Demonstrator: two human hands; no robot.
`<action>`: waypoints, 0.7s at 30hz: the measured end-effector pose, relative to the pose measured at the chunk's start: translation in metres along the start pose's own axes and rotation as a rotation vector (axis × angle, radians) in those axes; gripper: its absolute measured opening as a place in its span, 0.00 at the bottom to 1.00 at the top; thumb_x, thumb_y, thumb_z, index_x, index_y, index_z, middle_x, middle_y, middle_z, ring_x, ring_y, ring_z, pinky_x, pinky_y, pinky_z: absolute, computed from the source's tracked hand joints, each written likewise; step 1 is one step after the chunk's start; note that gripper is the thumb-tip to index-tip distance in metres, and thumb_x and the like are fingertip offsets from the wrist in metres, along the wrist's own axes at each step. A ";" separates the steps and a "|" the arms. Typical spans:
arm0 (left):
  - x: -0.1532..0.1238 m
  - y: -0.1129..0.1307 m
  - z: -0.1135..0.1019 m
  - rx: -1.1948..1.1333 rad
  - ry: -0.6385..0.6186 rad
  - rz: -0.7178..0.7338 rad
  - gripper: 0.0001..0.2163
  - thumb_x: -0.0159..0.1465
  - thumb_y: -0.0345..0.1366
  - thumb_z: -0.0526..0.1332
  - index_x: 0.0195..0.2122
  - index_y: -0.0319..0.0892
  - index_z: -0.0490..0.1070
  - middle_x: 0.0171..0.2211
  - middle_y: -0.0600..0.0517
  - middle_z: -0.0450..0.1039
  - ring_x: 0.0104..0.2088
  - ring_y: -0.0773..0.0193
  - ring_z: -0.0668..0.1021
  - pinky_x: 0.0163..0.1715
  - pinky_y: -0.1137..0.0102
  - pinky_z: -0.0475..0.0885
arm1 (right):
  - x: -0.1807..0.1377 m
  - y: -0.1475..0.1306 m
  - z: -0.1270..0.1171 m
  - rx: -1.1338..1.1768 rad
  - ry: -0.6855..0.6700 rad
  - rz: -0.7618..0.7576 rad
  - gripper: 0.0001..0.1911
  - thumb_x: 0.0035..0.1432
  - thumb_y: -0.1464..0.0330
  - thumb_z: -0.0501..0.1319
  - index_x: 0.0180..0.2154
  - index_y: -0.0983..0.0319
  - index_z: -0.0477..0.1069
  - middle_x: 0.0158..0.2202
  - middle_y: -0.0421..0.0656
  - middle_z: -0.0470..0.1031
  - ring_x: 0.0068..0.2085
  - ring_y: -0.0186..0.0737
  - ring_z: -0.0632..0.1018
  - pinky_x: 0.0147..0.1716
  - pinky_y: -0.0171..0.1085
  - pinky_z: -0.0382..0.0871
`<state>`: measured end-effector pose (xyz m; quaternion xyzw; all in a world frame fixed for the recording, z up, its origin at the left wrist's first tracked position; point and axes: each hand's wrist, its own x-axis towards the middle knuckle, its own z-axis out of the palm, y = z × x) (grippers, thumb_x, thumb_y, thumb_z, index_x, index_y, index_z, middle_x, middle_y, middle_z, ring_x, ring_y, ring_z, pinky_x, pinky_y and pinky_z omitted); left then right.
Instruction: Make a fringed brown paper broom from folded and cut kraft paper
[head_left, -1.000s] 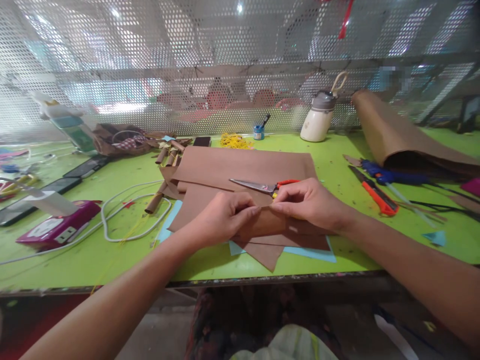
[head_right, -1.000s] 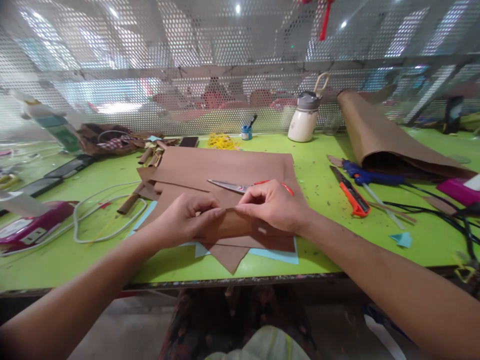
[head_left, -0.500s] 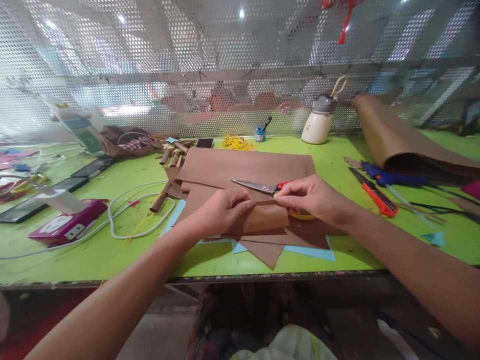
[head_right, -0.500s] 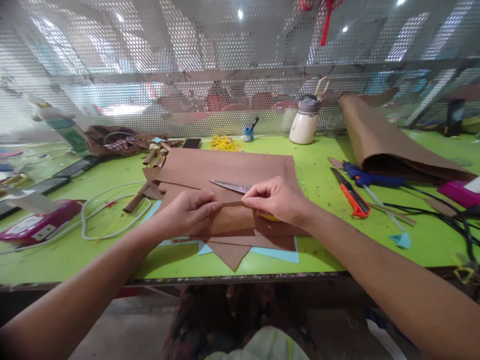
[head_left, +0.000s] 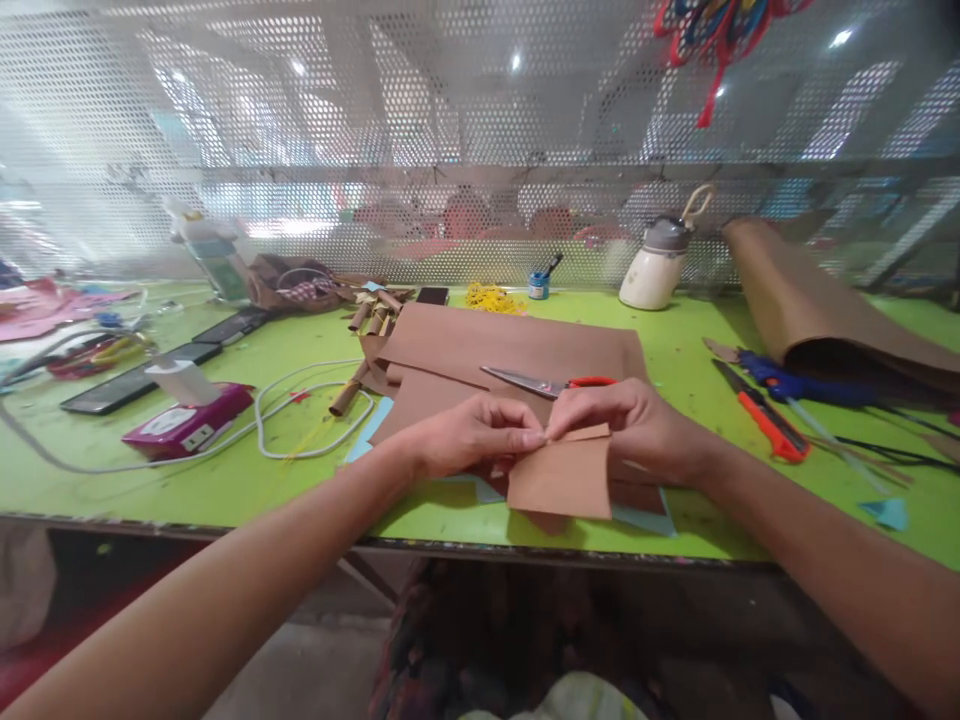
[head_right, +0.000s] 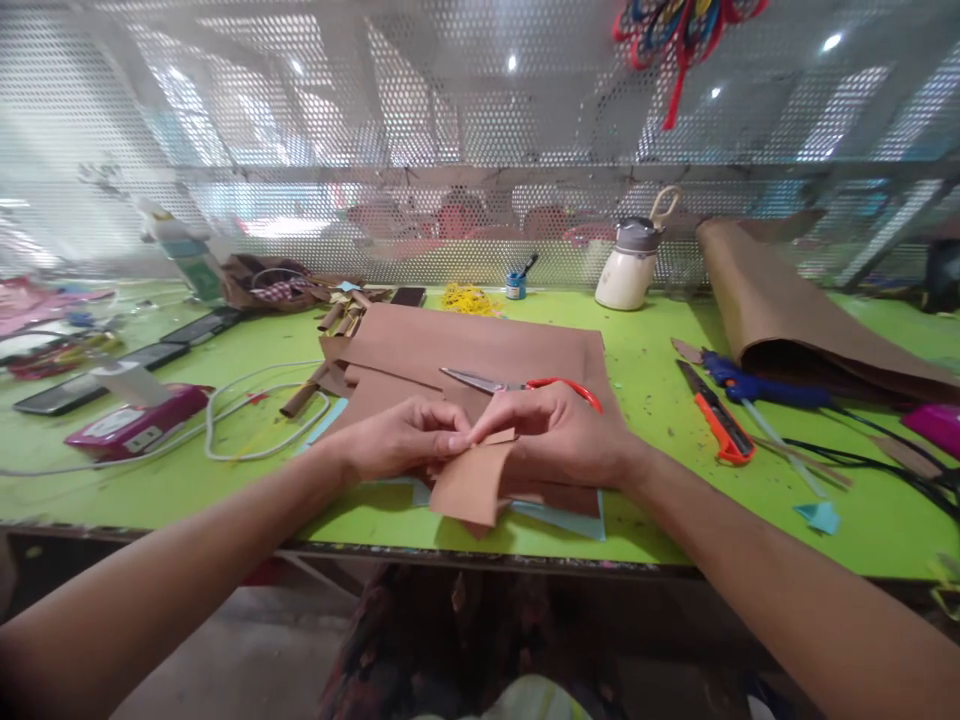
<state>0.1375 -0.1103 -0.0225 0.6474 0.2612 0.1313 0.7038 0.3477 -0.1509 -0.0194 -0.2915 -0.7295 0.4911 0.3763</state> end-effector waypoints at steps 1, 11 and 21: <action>0.000 0.000 0.002 -0.006 -0.035 -0.001 0.14 0.54 0.44 0.63 0.31 0.37 0.67 0.19 0.57 0.64 0.17 0.75 0.63 0.18 0.77 0.58 | 0.000 0.000 0.002 -0.006 0.007 -0.017 0.10 0.49 0.64 0.65 0.32 0.63 0.75 0.33 0.44 0.73 0.35 0.37 0.74 0.36 0.35 0.67; 0.005 0.003 -0.008 -0.064 0.259 0.184 0.16 0.57 0.45 0.59 0.33 0.35 0.71 0.25 0.52 0.68 0.24 0.73 0.69 0.25 0.77 0.63 | 0.001 0.001 -0.003 -0.322 0.016 0.200 0.11 0.56 0.62 0.58 0.33 0.63 0.72 0.31 0.42 0.74 0.33 0.36 0.73 0.31 0.33 0.64; 0.013 -0.008 -0.009 0.762 0.307 0.146 0.11 0.56 0.39 0.58 0.32 0.37 0.75 0.24 0.54 0.71 0.24 0.70 0.69 0.23 0.76 0.60 | 0.009 0.016 0.002 -0.774 0.010 0.061 0.07 0.55 0.68 0.58 0.32 0.62 0.74 0.29 0.41 0.76 0.31 0.35 0.73 0.31 0.34 0.64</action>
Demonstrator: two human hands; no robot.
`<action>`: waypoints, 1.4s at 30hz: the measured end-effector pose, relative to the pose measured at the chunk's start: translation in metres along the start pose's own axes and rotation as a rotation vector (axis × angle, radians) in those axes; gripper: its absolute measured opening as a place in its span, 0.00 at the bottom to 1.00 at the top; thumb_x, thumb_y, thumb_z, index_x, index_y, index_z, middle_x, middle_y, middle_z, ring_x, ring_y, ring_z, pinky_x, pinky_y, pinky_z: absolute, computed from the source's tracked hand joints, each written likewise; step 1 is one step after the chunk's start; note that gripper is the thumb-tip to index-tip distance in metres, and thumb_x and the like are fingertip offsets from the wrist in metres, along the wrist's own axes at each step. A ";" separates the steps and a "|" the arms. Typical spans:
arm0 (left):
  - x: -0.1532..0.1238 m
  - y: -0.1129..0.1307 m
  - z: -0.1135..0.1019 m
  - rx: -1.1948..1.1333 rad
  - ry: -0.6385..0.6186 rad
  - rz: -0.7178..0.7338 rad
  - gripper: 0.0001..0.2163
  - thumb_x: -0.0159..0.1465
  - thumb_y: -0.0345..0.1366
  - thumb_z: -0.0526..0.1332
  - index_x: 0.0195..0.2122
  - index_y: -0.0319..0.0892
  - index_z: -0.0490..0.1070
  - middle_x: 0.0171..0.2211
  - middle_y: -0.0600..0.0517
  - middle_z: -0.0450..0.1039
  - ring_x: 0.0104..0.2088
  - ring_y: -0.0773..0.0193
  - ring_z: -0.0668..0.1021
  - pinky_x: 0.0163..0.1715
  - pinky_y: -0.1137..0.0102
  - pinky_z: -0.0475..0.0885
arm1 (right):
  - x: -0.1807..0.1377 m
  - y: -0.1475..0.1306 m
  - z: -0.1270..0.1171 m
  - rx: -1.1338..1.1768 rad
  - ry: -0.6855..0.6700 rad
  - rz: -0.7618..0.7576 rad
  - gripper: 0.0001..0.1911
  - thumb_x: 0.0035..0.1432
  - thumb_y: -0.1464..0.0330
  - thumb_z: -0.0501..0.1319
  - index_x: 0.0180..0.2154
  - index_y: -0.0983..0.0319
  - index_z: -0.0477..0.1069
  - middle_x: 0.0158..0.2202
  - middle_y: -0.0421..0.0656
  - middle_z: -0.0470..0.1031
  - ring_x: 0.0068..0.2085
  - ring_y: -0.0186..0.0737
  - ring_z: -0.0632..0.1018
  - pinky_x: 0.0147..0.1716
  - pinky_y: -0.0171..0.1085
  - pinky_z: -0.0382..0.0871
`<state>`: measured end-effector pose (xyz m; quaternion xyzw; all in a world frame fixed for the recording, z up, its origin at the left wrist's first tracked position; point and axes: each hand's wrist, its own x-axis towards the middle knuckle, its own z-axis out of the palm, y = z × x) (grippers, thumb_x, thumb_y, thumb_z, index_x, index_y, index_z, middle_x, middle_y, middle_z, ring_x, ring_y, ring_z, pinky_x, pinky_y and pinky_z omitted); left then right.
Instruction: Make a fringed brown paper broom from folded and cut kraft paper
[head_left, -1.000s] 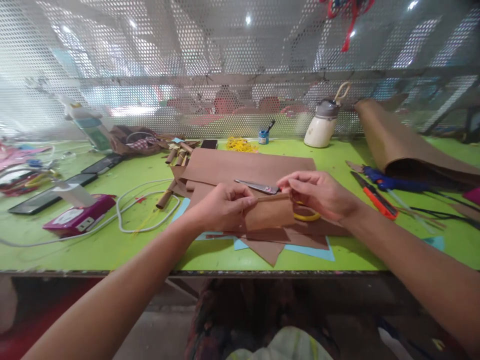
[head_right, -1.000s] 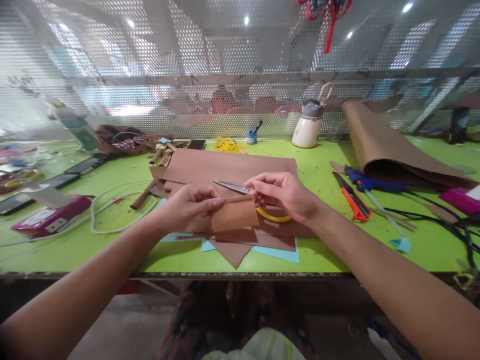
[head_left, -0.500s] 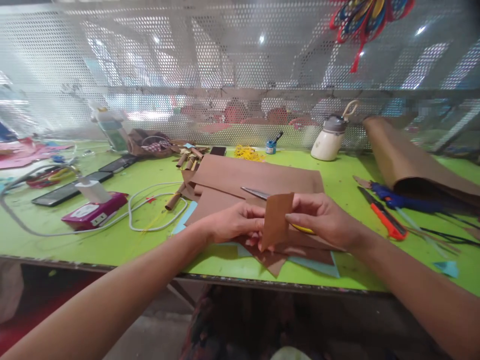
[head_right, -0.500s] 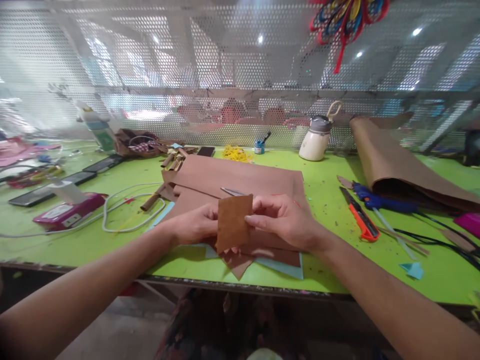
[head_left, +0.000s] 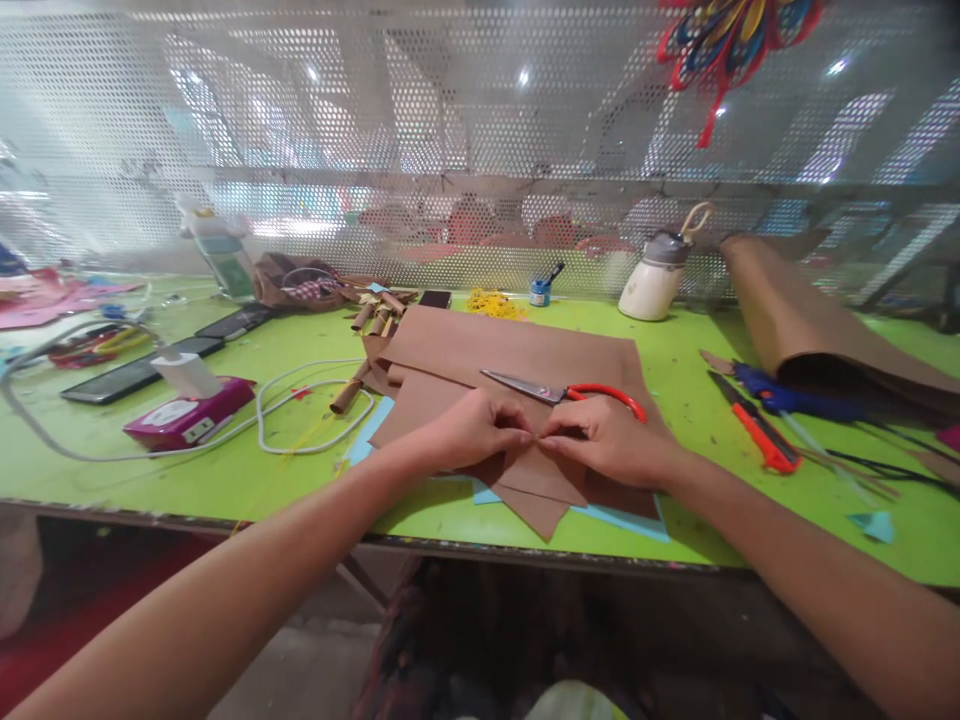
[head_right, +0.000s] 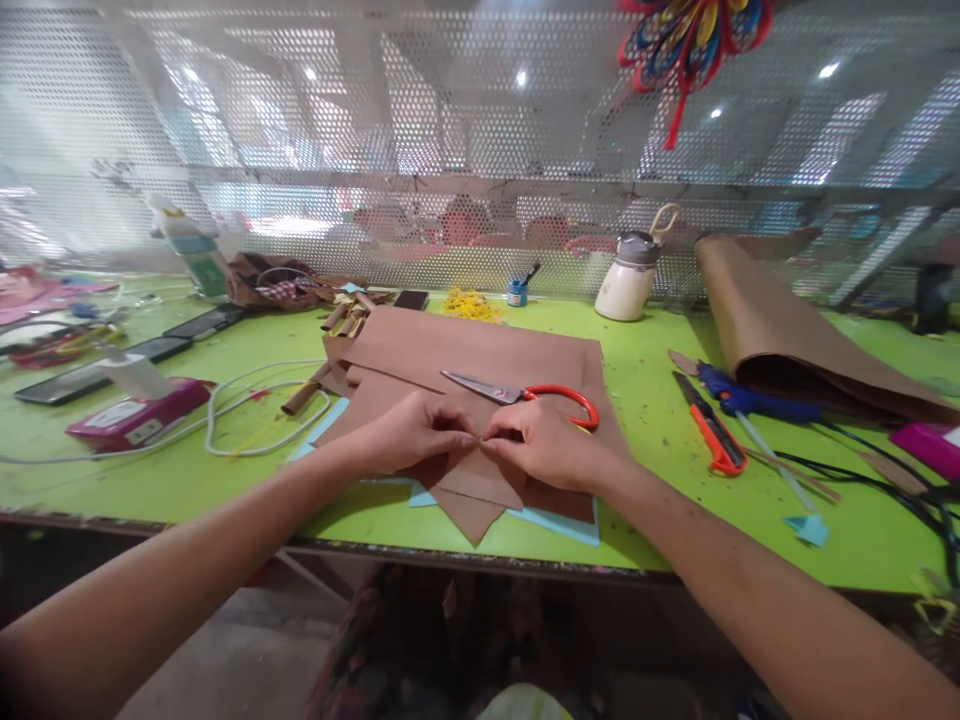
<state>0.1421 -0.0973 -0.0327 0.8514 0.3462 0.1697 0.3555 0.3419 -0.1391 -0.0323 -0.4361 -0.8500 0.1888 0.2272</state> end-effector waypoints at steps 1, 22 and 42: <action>0.000 -0.001 0.000 0.033 -0.002 -0.003 0.11 0.56 0.39 0.57 0.32 0.37 0.75 0.23 0.54 0.71 0.24 0.70 0.69 0.22 0.77 0.60 | 0.000 0.001 0.001 -0.023 0.016 -0.024 0.06 0.55 0.69 0.58 0.32 0.62 0.74 0.30 0.41 0.76 0.31 0.35 0.73 0.31 0.34 0.64; -0.001 -0.002 0.001 0.477 0.029 0.150 0.08 0.57 0.32 0.56 0.32 0.40 0.75 0.29 0.50 0.73 0.26 0.68 0.71 0.25 0.76 0.61 | 0.002 0.014 0.014 -0.218 0.093 -0.274 0.06 0.55 0.76 0.57 0.31 0.64 0.73 0.28 0.43 0.71 0.33 0.36 0.70 0.34 0.35 0.63; -0.009 0.000 -0.002 0.626 0.019 0.209 0.09 0.57 0.30 0.53 0.25 0.40 0.72 0.27 0.50 0.69 0.23 0.69 0.68 0.24 0.75 0.60 | -0.006 0.003 0.003 -0.458 0.012 -0.284 0.09 0.55 0.76 0.55 0.25 0.64 0.69 0.27 0.44 0.67 0.31 0.37 0.66 0.31 0.36 0.57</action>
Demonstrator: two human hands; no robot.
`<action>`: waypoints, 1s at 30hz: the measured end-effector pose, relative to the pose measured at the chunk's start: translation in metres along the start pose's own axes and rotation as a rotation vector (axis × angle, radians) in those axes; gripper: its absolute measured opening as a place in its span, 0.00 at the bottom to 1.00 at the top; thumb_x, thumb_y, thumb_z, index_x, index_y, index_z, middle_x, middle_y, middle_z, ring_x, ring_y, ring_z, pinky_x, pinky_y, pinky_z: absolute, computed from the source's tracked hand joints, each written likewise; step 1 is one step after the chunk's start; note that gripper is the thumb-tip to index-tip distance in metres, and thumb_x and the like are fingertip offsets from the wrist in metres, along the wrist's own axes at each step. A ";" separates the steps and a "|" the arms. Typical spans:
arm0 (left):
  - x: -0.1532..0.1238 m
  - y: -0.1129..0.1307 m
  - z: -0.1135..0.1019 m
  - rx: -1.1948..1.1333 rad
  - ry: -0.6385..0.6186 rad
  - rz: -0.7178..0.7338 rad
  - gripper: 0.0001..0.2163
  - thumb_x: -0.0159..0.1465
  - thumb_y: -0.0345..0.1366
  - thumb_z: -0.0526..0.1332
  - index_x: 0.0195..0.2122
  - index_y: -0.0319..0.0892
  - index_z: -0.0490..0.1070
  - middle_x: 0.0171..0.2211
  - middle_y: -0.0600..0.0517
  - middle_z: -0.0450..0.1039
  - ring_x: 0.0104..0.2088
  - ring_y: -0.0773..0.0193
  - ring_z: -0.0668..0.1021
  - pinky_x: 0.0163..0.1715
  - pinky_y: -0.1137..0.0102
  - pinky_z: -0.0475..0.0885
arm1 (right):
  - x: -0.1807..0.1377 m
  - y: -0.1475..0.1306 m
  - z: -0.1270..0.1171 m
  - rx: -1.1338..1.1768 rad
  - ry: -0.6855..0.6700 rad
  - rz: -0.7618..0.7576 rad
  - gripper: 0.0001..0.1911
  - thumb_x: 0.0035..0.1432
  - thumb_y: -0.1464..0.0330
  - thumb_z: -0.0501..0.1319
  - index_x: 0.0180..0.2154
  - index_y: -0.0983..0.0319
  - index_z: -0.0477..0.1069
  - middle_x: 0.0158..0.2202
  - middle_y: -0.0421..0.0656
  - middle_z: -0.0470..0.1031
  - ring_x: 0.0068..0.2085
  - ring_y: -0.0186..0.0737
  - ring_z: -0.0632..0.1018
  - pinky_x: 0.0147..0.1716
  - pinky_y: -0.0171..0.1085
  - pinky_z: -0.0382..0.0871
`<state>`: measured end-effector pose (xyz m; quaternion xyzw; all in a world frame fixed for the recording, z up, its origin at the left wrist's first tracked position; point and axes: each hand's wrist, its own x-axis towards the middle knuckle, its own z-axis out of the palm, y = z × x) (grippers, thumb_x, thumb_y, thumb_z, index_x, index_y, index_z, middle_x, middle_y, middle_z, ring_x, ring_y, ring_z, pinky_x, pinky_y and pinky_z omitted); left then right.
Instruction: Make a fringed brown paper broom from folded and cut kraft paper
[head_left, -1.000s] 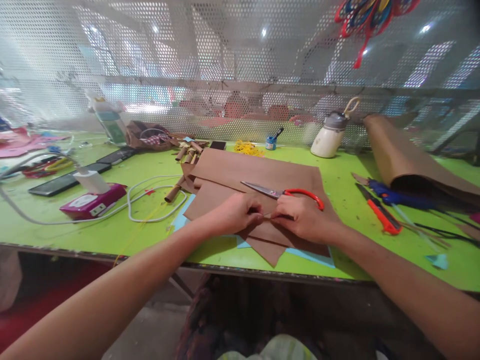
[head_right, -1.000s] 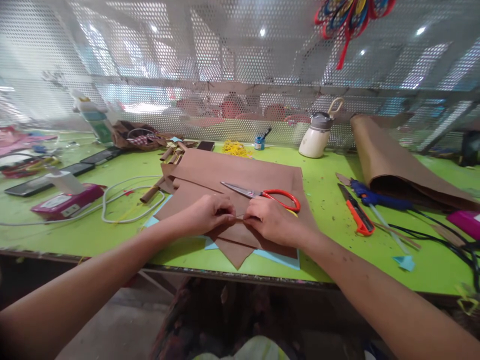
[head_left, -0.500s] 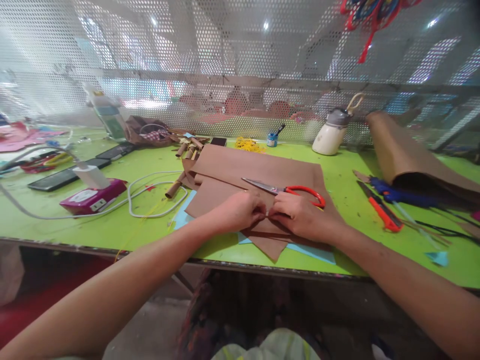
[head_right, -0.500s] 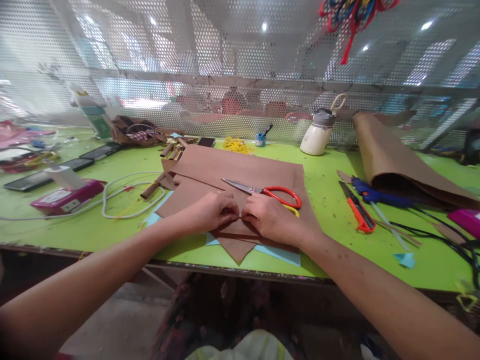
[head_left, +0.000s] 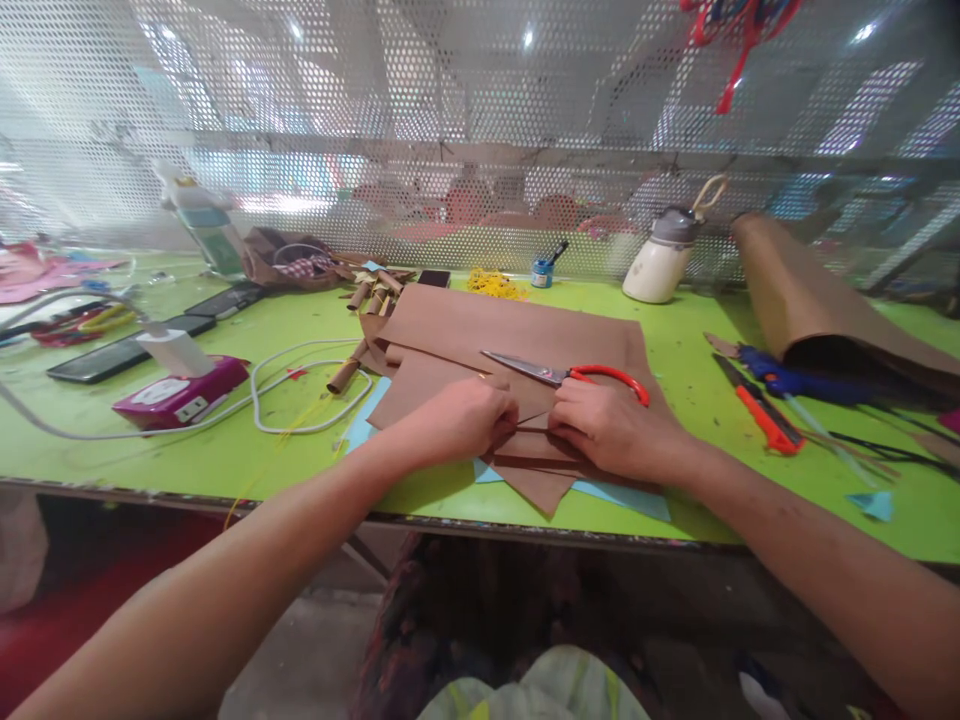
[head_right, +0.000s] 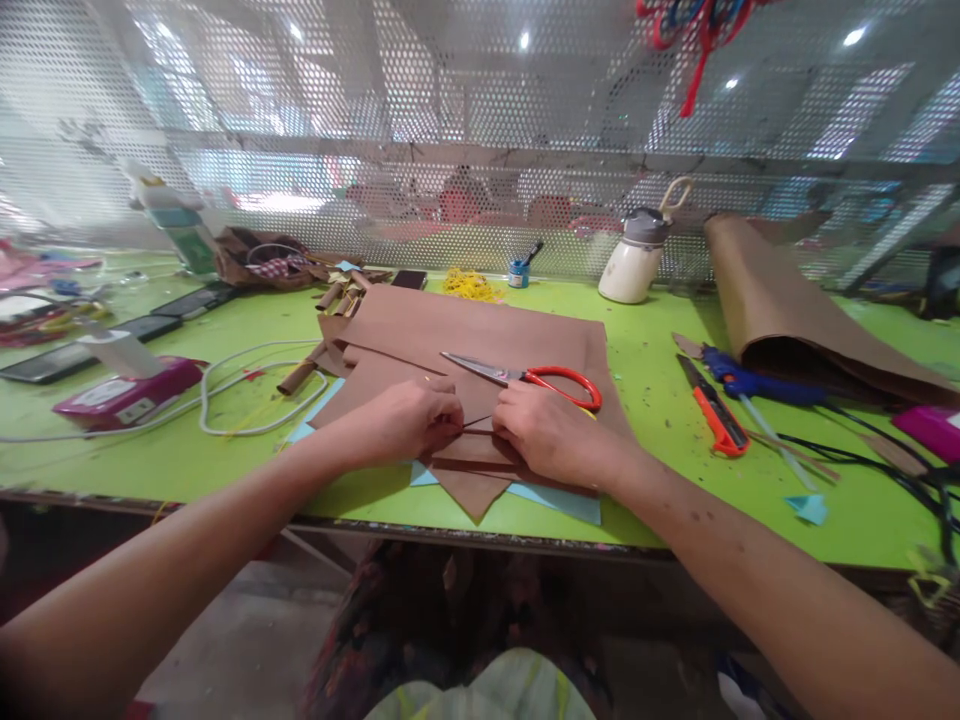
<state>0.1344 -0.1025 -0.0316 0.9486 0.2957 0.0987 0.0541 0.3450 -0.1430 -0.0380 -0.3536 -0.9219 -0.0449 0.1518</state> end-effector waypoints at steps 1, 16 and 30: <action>-0.001 0.000 -0.001 0.006 -0.009 0.005 0.09 0.58 0.31 0.53 0.26 0.39 0.72 0.27 0.50 0.69 0.23 0.69 0.68 0.25 0.75 0.60 | -0.001 0.001 -0.001 -0.004 -0.008 -0.003 0.09 0.55 0.76 0.55 0.25 0.64 0.69 0.27 0.44 0.67 0.31 0.37 0.65 0.31 0.36 0.57; -0.007 0.005 -0.012 0.151 -0.045 0.143 0.07 0.59 0.32 0.54 0.31 0.39 0.70 0.28 0.49 0.67 0.28 0.65 0.70 0.27 0.72 0.62 | -0.005 -0.016 -0.008 -0.350 -0.069 -0.150 0.09 0.57 0.76 0.52 0.27 0.64 0.68 0.27 0.46 0.68 0.33 0.42 0.65 0.34 0.41 0.57; 0.005 0.003 -0.011 -0.438 0.065 -0.078 0.18 0.62 0.43 0.50 0.21 0.37 0.65 0.20 0.55 0.59 0.23 0.71 0.62 0.23 0.75 0.56 | -0.004 -0.020 -0.011 -0.367 0.119 -0.012 0.11 0.58 0.75 0.49 0.25 0.62 0.64 0.28 0.47 0.65 0.35 0.43 0.63 0.35 0.42 0.59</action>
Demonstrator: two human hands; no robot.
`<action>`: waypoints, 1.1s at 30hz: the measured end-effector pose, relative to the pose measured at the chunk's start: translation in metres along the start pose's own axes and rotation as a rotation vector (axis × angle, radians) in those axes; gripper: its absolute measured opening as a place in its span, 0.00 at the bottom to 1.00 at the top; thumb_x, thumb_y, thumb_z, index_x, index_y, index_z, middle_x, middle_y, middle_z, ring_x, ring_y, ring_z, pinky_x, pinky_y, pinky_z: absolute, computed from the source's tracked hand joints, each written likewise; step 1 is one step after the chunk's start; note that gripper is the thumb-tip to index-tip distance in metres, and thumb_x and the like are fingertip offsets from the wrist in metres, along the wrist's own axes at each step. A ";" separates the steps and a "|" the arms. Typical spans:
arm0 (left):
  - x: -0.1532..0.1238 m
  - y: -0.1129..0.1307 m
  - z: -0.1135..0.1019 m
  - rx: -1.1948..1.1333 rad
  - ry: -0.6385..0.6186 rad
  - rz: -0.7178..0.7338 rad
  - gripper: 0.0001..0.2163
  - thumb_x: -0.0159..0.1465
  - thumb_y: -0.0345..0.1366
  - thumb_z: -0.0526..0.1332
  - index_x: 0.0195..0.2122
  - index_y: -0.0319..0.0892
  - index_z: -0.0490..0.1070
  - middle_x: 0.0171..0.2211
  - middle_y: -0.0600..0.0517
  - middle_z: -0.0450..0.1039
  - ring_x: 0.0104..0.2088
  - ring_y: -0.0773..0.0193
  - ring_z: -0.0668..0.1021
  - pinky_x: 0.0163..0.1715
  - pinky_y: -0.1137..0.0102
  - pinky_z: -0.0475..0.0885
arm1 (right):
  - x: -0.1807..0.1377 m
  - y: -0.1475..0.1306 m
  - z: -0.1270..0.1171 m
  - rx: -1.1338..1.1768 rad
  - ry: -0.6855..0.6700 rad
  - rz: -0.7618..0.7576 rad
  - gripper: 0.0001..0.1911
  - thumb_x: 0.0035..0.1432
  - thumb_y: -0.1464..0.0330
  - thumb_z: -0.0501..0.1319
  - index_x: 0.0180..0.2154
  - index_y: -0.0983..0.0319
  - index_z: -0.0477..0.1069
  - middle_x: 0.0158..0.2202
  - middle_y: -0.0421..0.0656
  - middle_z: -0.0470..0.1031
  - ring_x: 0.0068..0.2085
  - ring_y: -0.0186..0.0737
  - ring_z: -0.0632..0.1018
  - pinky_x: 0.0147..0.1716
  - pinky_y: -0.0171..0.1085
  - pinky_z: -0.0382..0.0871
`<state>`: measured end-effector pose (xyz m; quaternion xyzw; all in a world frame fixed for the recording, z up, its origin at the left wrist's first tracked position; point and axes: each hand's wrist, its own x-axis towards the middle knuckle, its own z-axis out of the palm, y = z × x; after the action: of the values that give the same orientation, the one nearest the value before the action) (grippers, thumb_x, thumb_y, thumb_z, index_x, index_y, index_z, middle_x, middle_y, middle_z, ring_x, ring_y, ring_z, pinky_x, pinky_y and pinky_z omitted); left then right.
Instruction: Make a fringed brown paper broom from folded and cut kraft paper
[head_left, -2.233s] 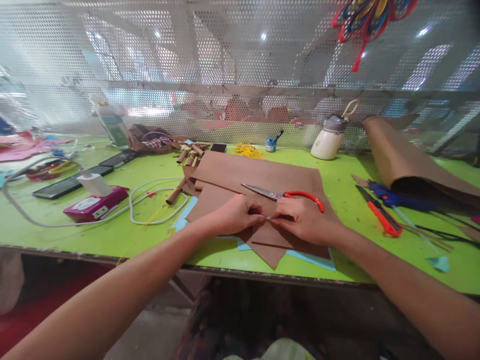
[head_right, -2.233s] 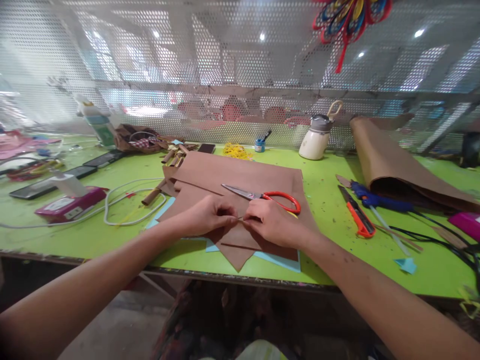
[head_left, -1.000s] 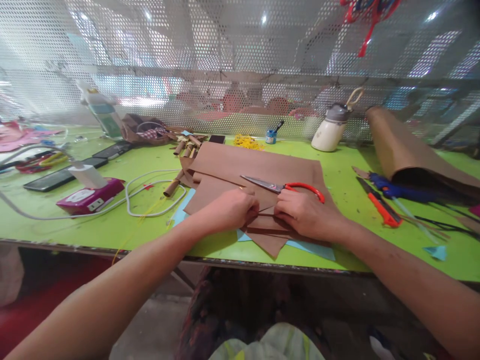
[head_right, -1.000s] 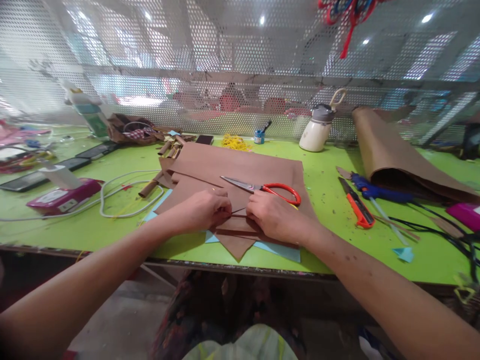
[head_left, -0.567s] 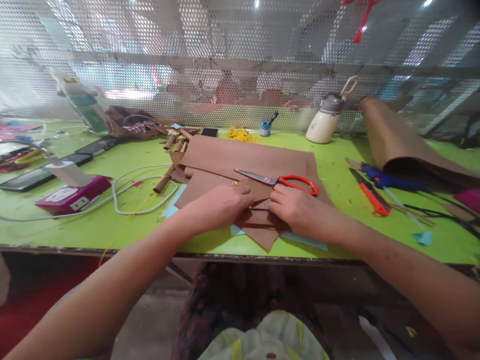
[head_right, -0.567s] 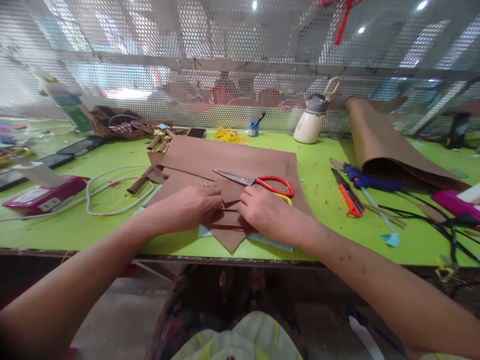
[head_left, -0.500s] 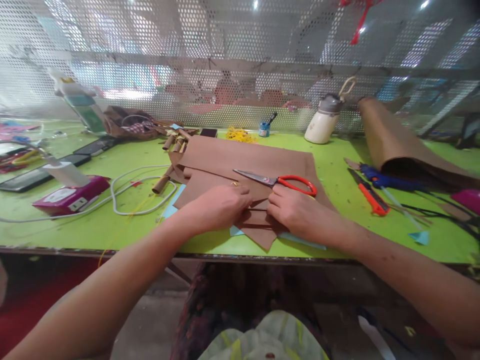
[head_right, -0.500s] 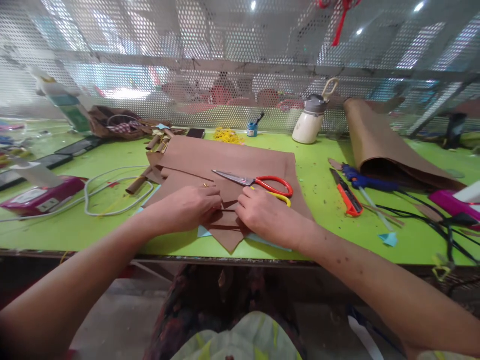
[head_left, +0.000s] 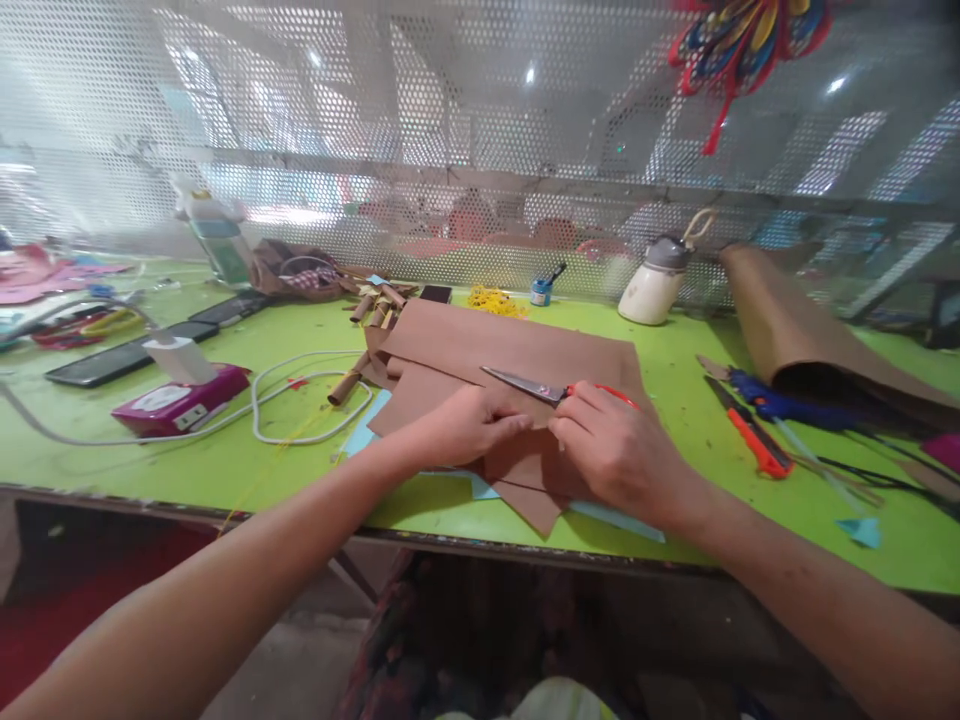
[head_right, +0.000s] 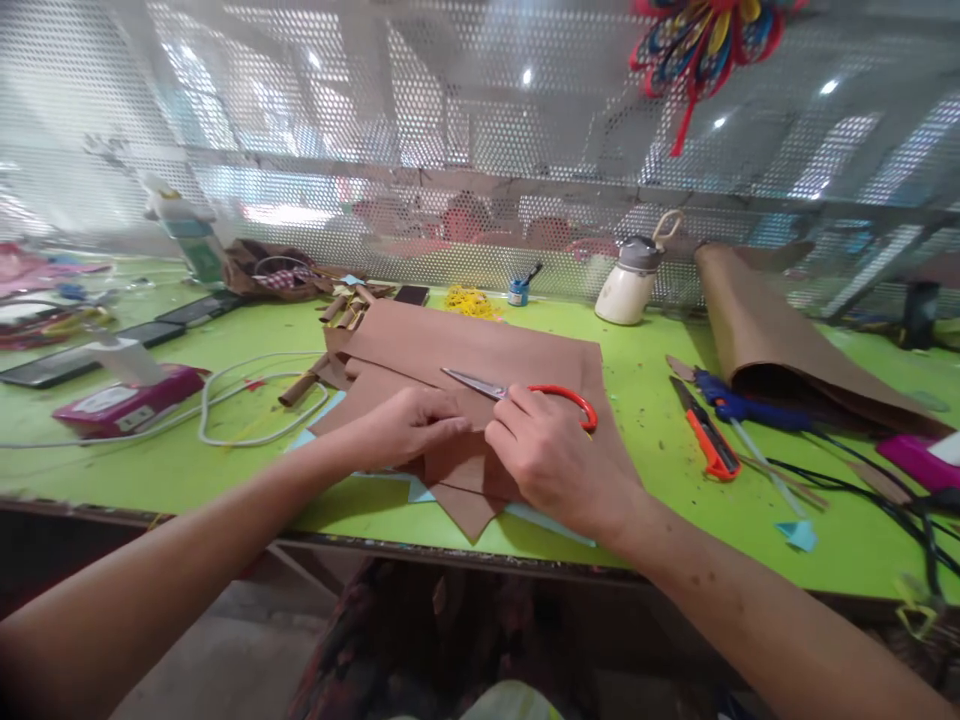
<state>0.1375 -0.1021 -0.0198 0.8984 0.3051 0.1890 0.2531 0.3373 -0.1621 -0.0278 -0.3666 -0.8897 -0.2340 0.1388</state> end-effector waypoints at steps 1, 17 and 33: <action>-0.001 0.000 0.001 -0.021 -0.032 -0.018 0.19 0.62 0.45 0.49 0.20 0.37 0.63 0.19 0.56 0.57 0.22 0.72 0.60 0.22 0.75 0.54 | 0.000 -0.001 0.000 -0.001 -0.002 0.013 0.11 0.58 0.75 0.49 0.26 0.62 0.64 0.28 0.47 0.65 0.35 0.44 0.63 0.35 0.42 0.59; -0.008 -0.002 -0.005 -0.353 -0.243 -0.221 0.21 0.57 0.54 0.52 0.21 0.40 0.57 0.17 0.58 0.48 0.18 0.73 0.54 0.17 0.74 0.48 | -0.001 -0.004 0.001 0.025 0.085 0.054 0.12 0.59 0.77 0.49 0.30 0.63 0.68 0.33 0.49 0.68 0.39 0.46 0.65 0.37 0.43 0.61; -0.006 -0.004 -0.001 -0.214 -0.107 -0.178 0.18 0.58 0.48 0.54 0.26 0.36 0.69 0.18 0.57 0.56 0.19 0.73 0.57 0.18 0.76 0.50 | 0.001 0.000 0.006 0.797 0.138 0.379 0.14 0.55 0.72 0.56 0.45 0.61 0.66 0.40 0.45 0.73 0.40 0.38 0.73 0.40 0.37 0.68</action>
<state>0.1312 -0.1027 -0.0225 0.8446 0.3476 0.1491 0.3789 0.3356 -0.1586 -0.0321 -0.4245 -0.8163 0.1329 0.3685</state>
